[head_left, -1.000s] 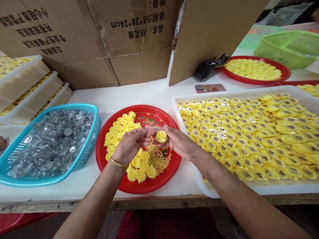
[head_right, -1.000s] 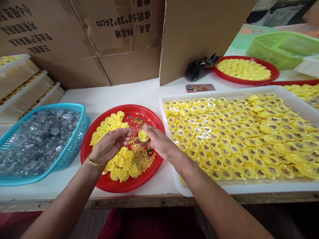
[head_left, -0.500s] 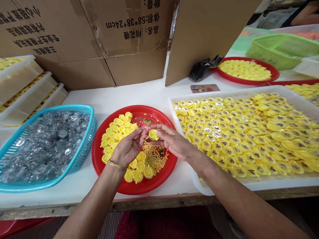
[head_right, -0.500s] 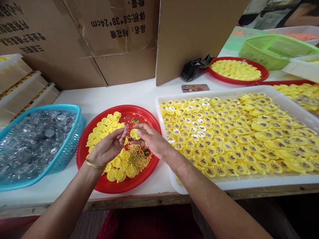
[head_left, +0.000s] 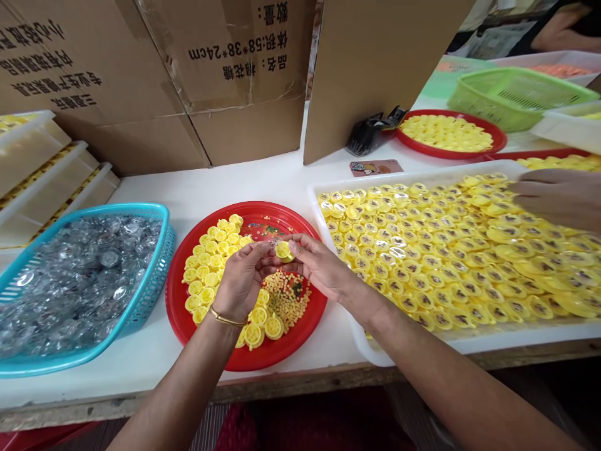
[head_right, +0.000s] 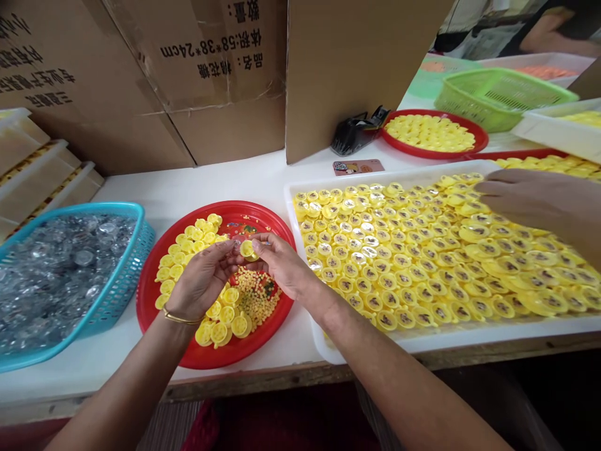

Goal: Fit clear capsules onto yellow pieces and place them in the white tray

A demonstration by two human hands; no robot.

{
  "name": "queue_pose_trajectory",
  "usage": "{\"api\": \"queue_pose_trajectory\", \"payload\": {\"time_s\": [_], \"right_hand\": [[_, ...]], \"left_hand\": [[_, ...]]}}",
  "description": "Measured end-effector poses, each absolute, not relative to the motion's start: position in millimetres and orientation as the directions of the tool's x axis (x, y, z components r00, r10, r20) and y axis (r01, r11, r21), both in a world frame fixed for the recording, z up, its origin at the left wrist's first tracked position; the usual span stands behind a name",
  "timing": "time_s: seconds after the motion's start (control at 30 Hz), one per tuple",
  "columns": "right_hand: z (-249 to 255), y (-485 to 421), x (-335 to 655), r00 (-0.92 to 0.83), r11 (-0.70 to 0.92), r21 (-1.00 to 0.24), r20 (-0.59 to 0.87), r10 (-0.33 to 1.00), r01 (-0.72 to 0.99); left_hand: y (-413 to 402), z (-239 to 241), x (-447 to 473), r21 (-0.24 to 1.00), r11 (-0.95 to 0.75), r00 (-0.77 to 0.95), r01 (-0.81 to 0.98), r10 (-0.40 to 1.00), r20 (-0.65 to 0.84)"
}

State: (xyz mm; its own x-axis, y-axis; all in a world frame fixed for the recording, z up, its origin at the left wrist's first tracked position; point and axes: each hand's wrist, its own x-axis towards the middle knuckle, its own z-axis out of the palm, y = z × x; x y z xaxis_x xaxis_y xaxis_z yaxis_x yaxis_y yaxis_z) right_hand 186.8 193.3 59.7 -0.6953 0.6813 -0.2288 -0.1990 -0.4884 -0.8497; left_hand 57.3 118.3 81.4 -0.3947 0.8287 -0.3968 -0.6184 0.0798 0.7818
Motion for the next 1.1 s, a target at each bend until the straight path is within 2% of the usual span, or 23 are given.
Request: {"api": "queue_pose_trajectory", "payload": {"time_s": [0.37, 0.53, 0.77, 1.1], "right_hand": [[55, 195, 184, -0.662, -0.439, -0.865, -0.183, 0.726, -0.242], [54, 196, 183, -0.609, -0.439, -0.875, -0.238, 0.756, -0.203], [58, 196, 183, -0.56, -0.433, -0.888, -0.282, 0.779, -0.155], [59, 194, 185, -0.565, -0.303, -0.939, -0.162, 0.809, -0.165]], "left_hand": [[125, 77, 67, 0.879, 0.187, -0.452, -0.438, 0.8, -0.395], [125, 74, 77, 0.931, 0.184, -0.535, -0.315, 0.776, -0.334], [124, 74, 84, 0.957, 0.191, -0.557, -0.218, 0.781, -0.282], [128, 71, 82, 0.974, 0.186, -0.569, -0.131, 0.791, -0.227]]}}
